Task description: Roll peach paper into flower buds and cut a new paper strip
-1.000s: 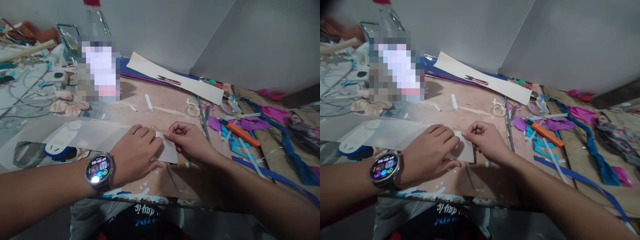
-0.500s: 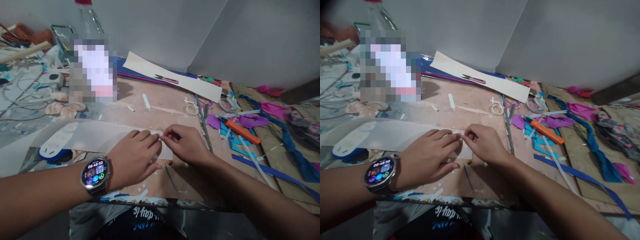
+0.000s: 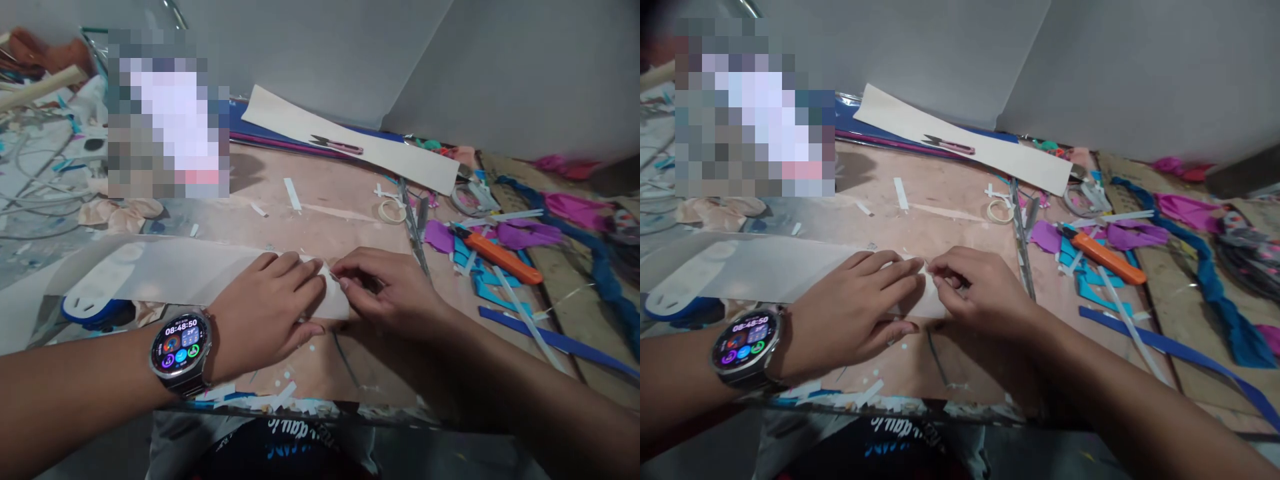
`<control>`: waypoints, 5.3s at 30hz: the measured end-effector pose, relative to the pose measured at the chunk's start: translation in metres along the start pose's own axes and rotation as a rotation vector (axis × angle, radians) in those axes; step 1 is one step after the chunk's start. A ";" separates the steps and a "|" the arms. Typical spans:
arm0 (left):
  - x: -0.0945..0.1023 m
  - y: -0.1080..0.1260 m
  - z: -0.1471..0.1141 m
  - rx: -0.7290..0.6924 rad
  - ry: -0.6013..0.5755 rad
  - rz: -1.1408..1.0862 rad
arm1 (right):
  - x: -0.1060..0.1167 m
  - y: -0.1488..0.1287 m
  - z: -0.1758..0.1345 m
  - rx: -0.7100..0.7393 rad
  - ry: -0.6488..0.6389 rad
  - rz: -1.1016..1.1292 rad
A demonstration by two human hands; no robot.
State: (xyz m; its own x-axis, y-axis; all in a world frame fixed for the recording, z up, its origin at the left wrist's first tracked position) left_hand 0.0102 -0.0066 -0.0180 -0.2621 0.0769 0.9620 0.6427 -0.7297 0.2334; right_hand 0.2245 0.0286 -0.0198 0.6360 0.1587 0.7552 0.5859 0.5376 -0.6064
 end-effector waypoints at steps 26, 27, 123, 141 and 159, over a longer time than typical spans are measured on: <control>-0.003 -0.006 0.001 -0.029 0.021 0.007 | 0.003 0.012 0.002 0.099 -0.023 -0.074; -0.003 -0.006 0.001 -0.032 0.021 0.011 | 0.002 0.013 0.002 0.092 -0.012 -0.083; -0.006 -0.014 0.004 0.081 0.036 0.043 | -0.001 0.014 -0.002 0.185 -0.070 0.022; 0.000 -0.014 0.005 0.003 0.134 -0.007 | -0.002 0.014 -0.003 0.183 -0.080 0.013; -0.004 -0.013 0.005 -0.032 0.054 -0.048 | 0.001 0.010 -0.001 0.206 -0.084 0.004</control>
State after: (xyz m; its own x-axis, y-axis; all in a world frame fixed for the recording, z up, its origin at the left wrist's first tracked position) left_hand 0.0068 0.0059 -0.0242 -0.3313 0.0764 0.9404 0.6054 -0.7473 0.2739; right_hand 0.2317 0.0331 -0.0259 0.5889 0.2248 0.7763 0.4630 0.6934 -0.5521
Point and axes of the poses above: each hand's wrist, its own z-axis towards the middle knuckle, its own x-axis out of the back of the hand, y = z × x, the point moved 2 cm from there along z, towards the middle knuckle, and after that the axes turned 6 degrees about y, right-handed, at the moved point
